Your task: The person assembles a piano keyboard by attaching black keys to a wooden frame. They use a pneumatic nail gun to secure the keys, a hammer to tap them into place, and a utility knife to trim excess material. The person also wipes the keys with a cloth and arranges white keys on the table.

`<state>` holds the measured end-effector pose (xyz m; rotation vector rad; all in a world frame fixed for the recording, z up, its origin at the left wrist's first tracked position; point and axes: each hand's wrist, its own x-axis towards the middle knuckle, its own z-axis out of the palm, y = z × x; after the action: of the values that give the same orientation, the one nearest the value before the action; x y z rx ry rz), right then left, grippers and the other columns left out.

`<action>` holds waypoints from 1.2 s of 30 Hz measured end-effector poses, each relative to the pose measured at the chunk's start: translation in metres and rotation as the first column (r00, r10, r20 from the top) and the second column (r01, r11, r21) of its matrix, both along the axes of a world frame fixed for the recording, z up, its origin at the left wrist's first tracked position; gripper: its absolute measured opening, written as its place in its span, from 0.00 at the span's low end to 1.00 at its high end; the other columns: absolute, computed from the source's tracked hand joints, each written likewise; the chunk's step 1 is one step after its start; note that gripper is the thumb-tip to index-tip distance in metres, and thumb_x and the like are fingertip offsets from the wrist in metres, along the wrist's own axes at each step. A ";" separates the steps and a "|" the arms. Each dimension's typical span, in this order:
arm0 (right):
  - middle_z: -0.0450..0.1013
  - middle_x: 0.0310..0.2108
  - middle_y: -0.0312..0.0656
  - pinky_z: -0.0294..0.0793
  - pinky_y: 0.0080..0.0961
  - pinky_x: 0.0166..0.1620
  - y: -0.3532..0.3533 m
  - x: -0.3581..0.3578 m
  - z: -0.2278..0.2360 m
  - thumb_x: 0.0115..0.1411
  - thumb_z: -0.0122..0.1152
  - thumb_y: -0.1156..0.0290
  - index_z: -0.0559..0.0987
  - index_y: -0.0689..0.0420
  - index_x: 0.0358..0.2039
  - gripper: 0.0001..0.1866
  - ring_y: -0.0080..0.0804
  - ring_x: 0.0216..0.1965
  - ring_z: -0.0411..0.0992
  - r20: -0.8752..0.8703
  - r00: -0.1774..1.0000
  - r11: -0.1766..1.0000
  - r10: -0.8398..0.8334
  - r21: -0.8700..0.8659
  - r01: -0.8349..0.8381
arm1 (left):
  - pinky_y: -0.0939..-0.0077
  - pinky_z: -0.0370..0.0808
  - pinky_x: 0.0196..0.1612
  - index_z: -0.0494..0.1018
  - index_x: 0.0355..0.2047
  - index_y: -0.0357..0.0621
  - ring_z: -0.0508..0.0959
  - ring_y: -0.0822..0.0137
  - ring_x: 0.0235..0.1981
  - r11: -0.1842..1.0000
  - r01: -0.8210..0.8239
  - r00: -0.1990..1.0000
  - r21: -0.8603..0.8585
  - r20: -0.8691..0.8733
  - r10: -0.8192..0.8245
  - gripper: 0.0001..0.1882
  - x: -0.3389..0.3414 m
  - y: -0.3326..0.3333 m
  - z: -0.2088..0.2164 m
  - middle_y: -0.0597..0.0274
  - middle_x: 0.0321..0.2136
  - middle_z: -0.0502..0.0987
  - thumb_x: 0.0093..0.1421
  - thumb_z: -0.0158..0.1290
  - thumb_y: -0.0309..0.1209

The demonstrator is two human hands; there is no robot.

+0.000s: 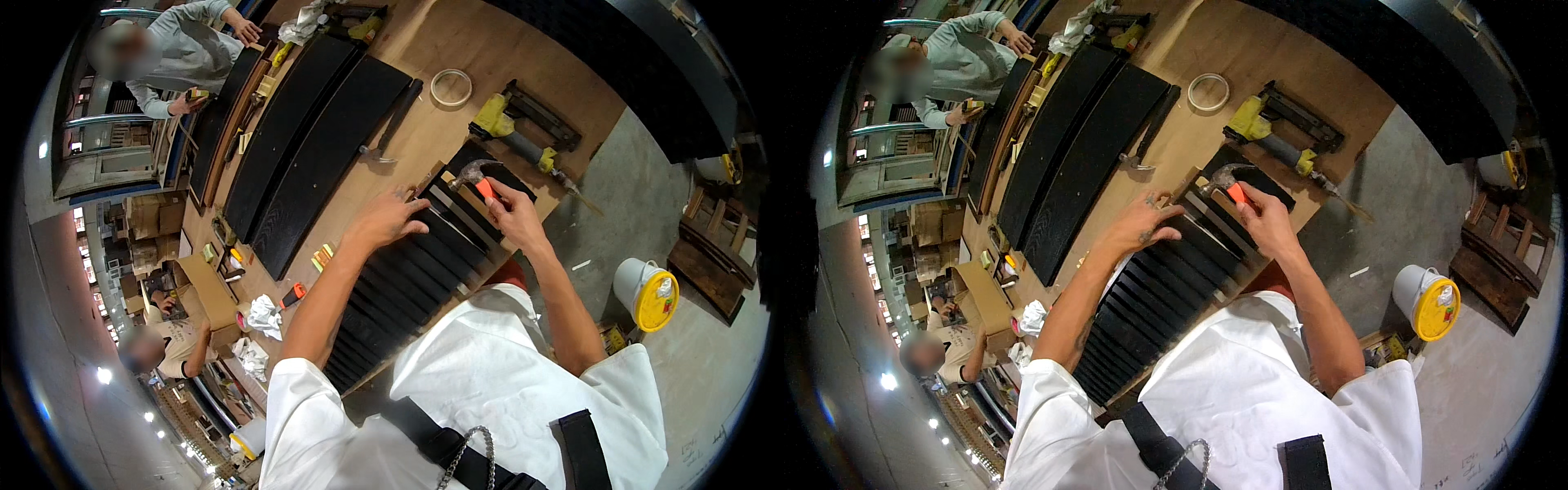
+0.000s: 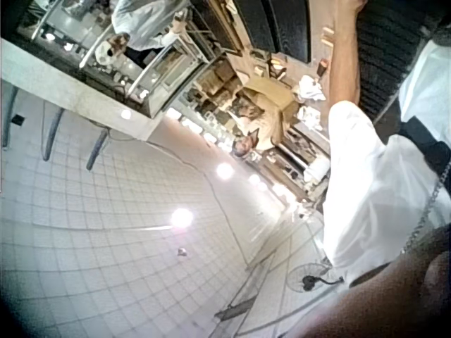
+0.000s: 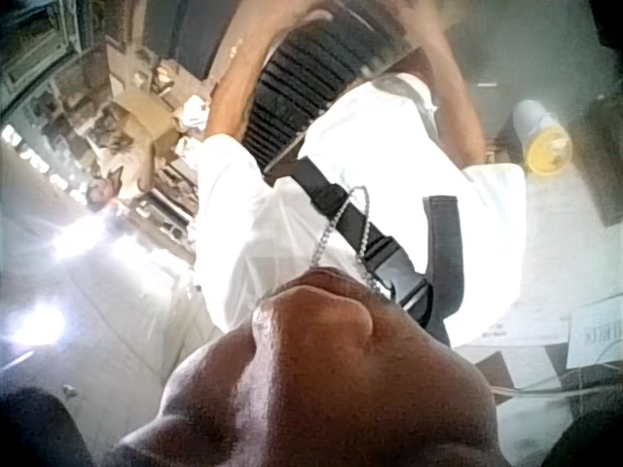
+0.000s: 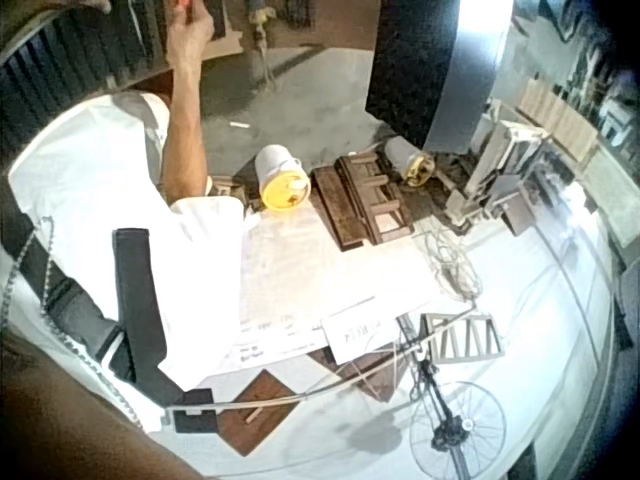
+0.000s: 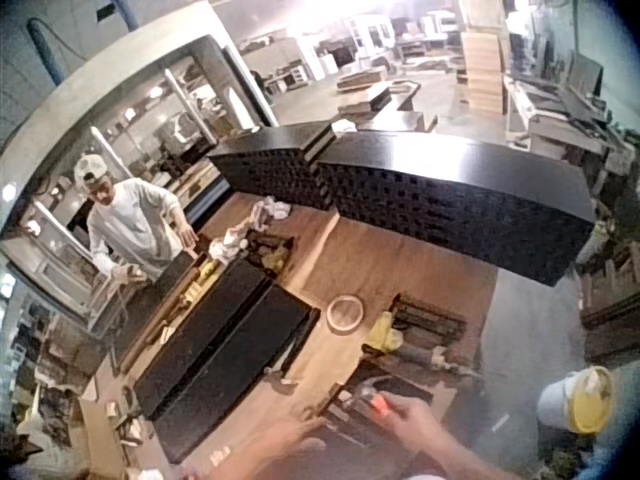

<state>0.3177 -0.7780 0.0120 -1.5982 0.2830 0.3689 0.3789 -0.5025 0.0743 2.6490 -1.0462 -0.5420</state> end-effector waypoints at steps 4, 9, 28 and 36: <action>0.75 0.30 0.39 0.71 0.24 0.36 -0.010 -0.010 0.003 0.66 0.59 0.72 0.73 0.61 0.62 0.24 0.22 0.28 0.68 -0.012 1.000 0.998 0.017 -0.053 -0.017 | 0.55 0.74 0.52 0.80 0.48 0.46 0.74 0.48 0.51 0.999 0.011 0.999 0.047 -0.040 -0.009 0.19 0.008 -0.006 -0.008 0.50 0.47 0.77 0.58 0.63 0.37; 0.76 0.30 0.38 0.73 0.25 0.38 -0.020 -0.029 -0.005 0.66 0.59 0.70 0.73 0.60 0.62 0.24 0.24 0.29 0.71 0.020 0.999 0.999 -0.031 -0.024 0.032 | 0.57 0.73 0.52 0.80 0.46 0.44 0.75 0.51 0.50 0.993 0.085 0.996 0.085 0.014 -0.087 0.17 0.008 -0.013 0.000 0.53 0.46 0.77 0.58 0.62 0.36; 0.80 0.31 0.46 0.74 0.31 0.36 -0.026 -0.031 -0.010 0.65 0.59 0.73 0.75 0.56 0.61 0.22 0.36 0.29 0.77 0.158 0.986 0.954 -0.058 -0.282 0.101 | 0.60 0.67 0.60 0.78 0.44 0.42 0.74 0.58 0.53 0.964 0.264 0.961 -0.027 0.094 -0.261 0.15 -0.089 -0.082 -0.029 0.59 0.45 0.77 0.55 0.56 0.29; 0.77 0.32 0.46 0.77 0.44 0.39 0.094 0.069 0.036 0.57 0.64 0.72 0.83 0.48 0.48 0.17 0.50 0.36 0.77 0.539 0.618 0.791 0.571 -0.564 -0.238 | 0.60 0.71 0.55 0.78 0.39 0.44 0.79 0.52 0.47 0.990 0.053 0.994 -0.134 -0.089 -0.065 0.15 -0.122 -0.100 -0.033 0.55 0.40 0.80 0.49 0.55 0.28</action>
<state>0.3866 -0.6841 0.0476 -2.1405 -0.6662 0.0208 0.2567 -0.6027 0.0418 2.4608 -1.0964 -0.5820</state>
